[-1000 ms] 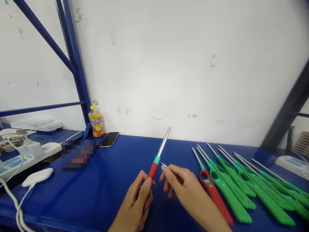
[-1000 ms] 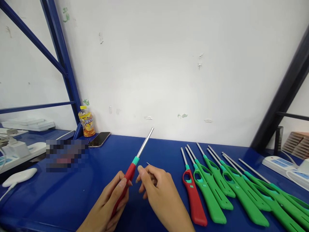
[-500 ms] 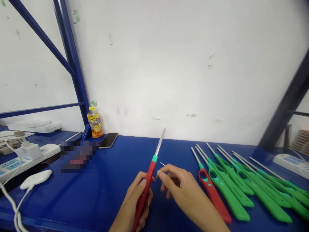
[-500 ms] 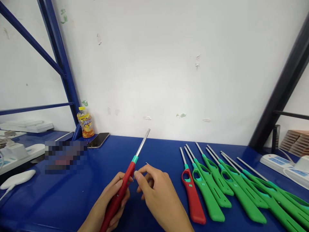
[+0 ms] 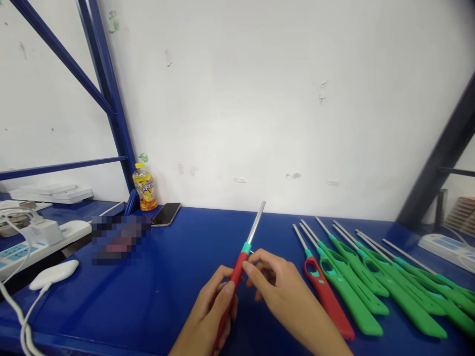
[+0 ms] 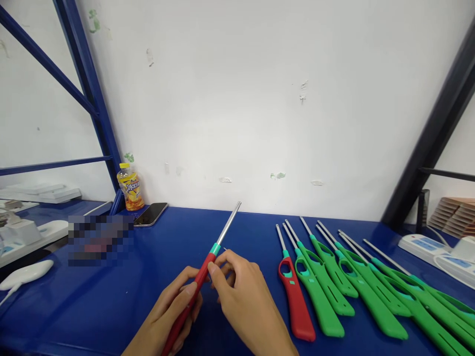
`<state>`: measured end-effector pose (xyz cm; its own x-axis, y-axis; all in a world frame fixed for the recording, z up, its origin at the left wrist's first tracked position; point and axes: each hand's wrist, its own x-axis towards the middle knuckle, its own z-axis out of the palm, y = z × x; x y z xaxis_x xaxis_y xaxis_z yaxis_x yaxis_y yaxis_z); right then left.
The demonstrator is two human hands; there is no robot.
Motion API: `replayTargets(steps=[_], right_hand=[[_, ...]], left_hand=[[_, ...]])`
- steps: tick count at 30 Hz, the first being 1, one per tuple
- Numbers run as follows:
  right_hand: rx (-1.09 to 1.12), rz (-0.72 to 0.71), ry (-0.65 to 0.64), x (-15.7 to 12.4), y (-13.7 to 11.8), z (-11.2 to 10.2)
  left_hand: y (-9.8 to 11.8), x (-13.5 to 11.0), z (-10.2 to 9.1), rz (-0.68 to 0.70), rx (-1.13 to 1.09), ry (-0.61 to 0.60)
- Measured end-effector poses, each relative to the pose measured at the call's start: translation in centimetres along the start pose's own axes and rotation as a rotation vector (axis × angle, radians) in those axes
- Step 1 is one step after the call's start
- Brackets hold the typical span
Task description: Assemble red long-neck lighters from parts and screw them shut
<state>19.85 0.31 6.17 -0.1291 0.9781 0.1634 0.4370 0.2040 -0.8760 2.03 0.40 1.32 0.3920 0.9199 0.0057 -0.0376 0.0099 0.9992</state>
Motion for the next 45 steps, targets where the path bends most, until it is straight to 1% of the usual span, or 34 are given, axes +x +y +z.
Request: replayTargets(steps=[5,10,13,18,24,30,34,38,42,45], right_hand=[[0.038,0.014,-0.003,0.0,0.0,-0.1],[0.103,0.033,-0.028,0.0,0.0,-0.3],[0.105,0.067,-0.045,0.1,0.2,-0.3],[0.137,0.108,-0.110,0.4,0.8,0.1],[0.194,0.143,-0.190,0.1,0.5,0.3],[0.270,0.116,-0.266,0.1,1.0,0.6],[0.299,0.134,-0.308,-0.2,0.5,1.1],[0.281,0.133,-0.325,-0.4,-0.1,1.1],[0.263,0.137,-0.374,-0.3,-0.1,0.8],[0.276,0.142,-0.379,-0.3,0.1,1.0]], left_hand=[[0.0,0.1,0.0,-0.004,0.028,0.009],[0.3,0.1,0.0,0.005,0.031,-0.006],[0.4,0.0,0.0,0.006,0.041,-0.009],[0.4,-0.1,0.1,0.014,0.050,0.001],[0.3,-0.1,0.3,0.019,0.033,0.030],[0.0,-0.1,0.1,0.002,0.042,0.038],[-0.1,0.0,-0.1,-0.006,0.043,0.020],[-0.4,0.2,-0.4,-0.002,0.050,0.009],[-0.8,0.4,-0.5,0.006,0.057,-0.007],[-0.9,0.5,-0.5,0.011,0.055,-0.013]])
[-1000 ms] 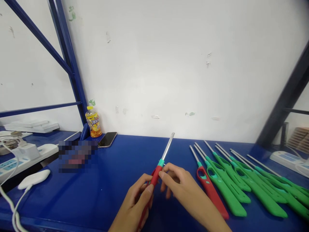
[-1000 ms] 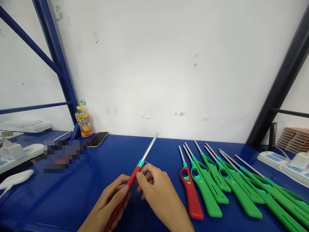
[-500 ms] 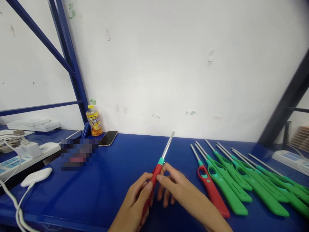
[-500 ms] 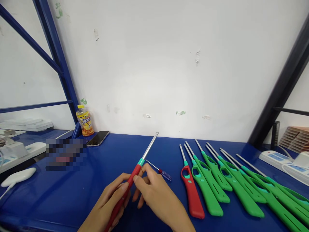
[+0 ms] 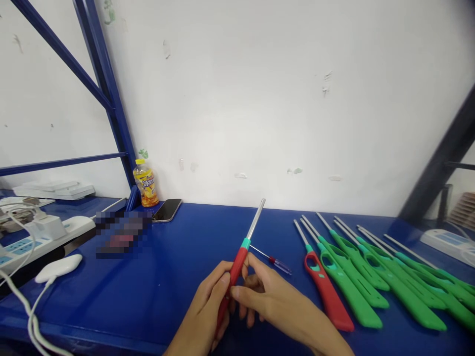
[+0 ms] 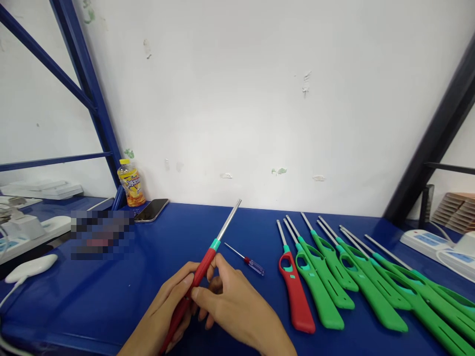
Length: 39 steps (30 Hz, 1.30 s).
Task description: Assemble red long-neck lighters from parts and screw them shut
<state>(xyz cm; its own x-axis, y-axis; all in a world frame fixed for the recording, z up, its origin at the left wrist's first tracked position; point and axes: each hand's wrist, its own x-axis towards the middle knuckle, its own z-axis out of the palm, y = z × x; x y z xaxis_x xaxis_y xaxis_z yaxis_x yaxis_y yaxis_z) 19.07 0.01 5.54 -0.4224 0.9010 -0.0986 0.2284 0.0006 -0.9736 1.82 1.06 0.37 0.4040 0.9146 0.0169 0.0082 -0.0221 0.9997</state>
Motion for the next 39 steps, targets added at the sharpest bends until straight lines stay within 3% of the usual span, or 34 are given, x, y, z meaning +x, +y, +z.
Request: replayTargets(steps=[16,28,35,39], right_hand=[[-0.027,-0.021,0.113,0.1,-0.2,0.1],[-0.035,-0.048,0.150,0.5,-0.3,-0.1],[-0.114,-0.057,0.175,0.5,-0.3,-0.2],[-0.220,-0.037,0.265,0.9,0.0,-0.2]], left_hand=[[0.2,0.0,0.6,0.017,-0.022,0.083],[0.3,0.2,0.3,-0.021,0.016,0.041],[0.8,0.1,0.5,-0.033,0.024,0.069],[1.1,-0.2,0.6,-0.037,0.067,0.069]])
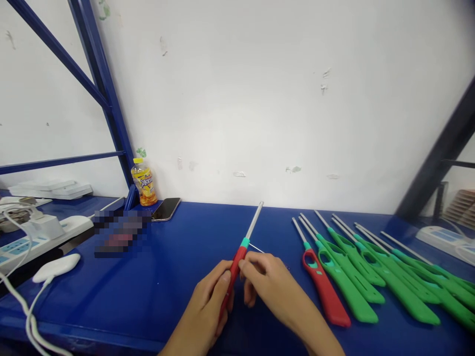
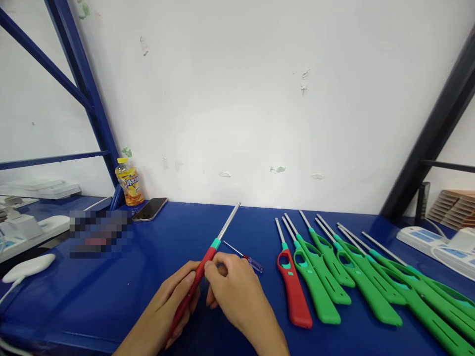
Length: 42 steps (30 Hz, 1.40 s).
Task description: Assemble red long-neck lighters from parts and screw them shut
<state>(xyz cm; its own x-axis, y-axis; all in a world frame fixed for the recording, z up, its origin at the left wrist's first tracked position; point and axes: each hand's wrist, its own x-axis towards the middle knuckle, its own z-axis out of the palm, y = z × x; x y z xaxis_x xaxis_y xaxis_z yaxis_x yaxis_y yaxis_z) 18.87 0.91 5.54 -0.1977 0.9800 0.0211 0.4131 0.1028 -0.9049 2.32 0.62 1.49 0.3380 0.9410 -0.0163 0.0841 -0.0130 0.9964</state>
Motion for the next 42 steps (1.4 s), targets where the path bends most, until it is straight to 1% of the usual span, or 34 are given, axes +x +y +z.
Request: replayTargets(steps=[2,6,9,17,21,23,25,29,32,34,35,37,39,42], right_hand=[[-0.023,0.007,0.025,0.2,0.3,0.0],[0.022,0.013,-0.026,0.3,0.6,-0.3],[0.048,0.023,-0.048,0.2,0.6,-0.4],[0.055,0.009,-0.016,0.3,0.6,-0.2],[0.054,0.016,-0.012,0.3,0.7,-0.2],[0.045,0.015,-0.006,0.3,0.7,-0.2],[0.029,0.017,0.004,0.2,0.7,-0.2],[-0.009,0.023,0.043,0.1,0.9,-0.2],[-0.041,0.029,0.087,0.1,0.9,-0.2],[-0.115,0.025,0.115,0.2,0.9,-0.1],[-0.160,0.024,0.130,0.2,0.8,-0.1],[-0.229,0.024,0.158,0.2,0.7,-0.1],[-0.247,0.028,0.192,0.2,0.6,-0.2],[-0.269,0.035,0.265,0.3,0.6,-0.5]], left_hand=[[0.1,-0.2,0.0,0.002,0.033,-0.004],[-0.1,-0.4,0.0,0.025,0.053,-0.031],[-0.2,-0.3,0.0,0.039,0.069,-0.029],[-0.3,-0.2,-0.1,0.066,0.078,-0.043],[-0.7,-0.2,-0.2,0.049,0.068,-0.056],[-0.7,-0.3,-0.2,0.051,0.086,-0.061],[-0.6,-0.3,-0.1,0.081,0.128,-0.060],[0.1,-0.5,0.0,0.181,0.202,-0.032],[0.6,-0.5,0.0,0.220,0.232,-0.044],[0.6,-0.5,-0.1,0.248,0.256,-0.054],[0.5,-0.5,-0.1,0.248,0.265,-0.054],[0.2,-0.6,-0.1,0.202,0.268,-0.062],[-0.3,-0.9,-0.1,0.145,0.272,-0.075],[-1.0,-1.3,-0.1,0.135,0.273,-0.067]])
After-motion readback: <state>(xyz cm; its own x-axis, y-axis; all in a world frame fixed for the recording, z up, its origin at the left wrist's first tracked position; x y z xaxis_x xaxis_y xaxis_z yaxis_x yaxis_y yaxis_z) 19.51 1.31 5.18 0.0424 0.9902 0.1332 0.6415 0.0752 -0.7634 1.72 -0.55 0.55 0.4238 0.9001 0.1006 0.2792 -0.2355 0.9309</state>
